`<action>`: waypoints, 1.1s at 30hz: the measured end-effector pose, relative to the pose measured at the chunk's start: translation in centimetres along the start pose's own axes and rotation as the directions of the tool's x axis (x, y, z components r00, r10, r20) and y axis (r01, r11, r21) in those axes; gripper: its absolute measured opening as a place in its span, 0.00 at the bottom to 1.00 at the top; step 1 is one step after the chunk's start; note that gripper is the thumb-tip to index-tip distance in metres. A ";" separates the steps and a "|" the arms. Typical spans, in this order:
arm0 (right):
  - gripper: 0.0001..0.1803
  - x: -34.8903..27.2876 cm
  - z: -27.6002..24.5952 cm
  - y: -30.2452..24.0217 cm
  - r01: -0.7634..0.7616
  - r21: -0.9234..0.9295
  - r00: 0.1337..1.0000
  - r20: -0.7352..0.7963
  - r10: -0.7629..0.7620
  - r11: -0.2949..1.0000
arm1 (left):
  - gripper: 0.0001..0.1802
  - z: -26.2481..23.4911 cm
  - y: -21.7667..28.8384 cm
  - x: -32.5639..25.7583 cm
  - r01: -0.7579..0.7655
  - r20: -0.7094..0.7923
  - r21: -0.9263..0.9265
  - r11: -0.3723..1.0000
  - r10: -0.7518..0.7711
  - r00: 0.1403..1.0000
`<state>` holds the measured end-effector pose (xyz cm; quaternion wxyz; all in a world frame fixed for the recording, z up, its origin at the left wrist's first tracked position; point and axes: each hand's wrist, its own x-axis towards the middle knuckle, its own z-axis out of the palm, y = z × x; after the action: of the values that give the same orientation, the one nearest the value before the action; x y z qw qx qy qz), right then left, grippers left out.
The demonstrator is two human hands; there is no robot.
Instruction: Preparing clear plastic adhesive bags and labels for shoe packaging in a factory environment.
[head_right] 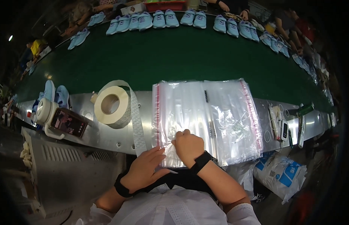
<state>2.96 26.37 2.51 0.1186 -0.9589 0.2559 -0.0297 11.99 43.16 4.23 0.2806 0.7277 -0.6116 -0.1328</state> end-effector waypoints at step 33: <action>0.10 -2.5 -2.4 -0.3 0.322 0.277 0.911 -0.352 -0.216 0.905 | 0.14 -3.0 -0.8 0.6 0.376 0.309 -0.922 0.094 -0.409 0.859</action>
<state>0.64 27.36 4.95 0.2296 -0.9347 0.1264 -0.2401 14.33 43.38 6.29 0.6306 0.5285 -0.1733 -0.5413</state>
